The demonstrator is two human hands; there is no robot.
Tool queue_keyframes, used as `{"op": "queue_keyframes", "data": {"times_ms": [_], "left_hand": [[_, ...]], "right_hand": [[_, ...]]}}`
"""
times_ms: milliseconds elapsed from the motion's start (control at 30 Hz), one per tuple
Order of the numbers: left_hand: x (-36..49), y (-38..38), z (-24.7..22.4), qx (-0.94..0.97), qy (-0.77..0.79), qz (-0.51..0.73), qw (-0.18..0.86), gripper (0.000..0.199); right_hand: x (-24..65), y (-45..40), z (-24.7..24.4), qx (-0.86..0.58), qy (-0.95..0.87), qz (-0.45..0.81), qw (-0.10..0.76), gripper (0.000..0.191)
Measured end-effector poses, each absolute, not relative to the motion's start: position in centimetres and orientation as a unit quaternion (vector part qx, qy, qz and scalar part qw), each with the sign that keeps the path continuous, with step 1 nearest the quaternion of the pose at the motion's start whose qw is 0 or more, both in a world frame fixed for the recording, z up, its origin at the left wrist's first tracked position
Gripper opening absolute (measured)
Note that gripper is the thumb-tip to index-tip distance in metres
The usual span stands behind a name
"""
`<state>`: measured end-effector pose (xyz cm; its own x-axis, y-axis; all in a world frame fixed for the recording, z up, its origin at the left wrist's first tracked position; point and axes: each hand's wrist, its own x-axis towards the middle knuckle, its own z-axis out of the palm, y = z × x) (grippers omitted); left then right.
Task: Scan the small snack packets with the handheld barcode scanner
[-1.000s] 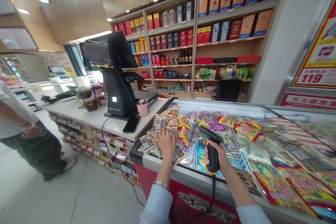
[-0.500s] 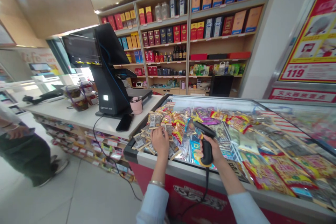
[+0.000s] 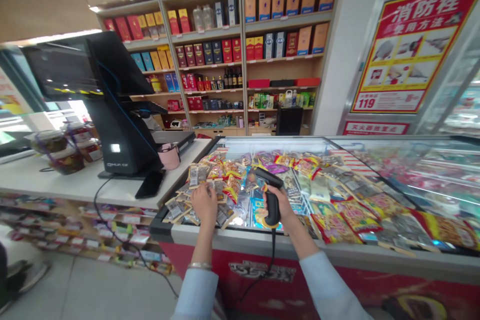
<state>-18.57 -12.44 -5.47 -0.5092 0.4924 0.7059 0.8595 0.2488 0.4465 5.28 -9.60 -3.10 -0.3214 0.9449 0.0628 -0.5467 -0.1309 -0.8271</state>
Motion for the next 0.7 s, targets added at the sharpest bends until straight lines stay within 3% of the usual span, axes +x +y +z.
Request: {"op": "queue_keyframes", "data": {"times_ms": [333, 700], "left_hand": [[-15.4, -10.8, -3.3, -0.495, -0.704, -0.461, 0.217, 0.03], [-6.6, -8.4, -0.7, -0.571, -0.62, -0.522, 0.131, 0.024]], "right_hand": [[11.9, -9.7, -0.5, -0.246, -0.412, 0.644, 0.596, 0.025], [23.0, -9.5, 1.1, -0.289, -0.375, 0.58, 0.662, 0.025]]}}
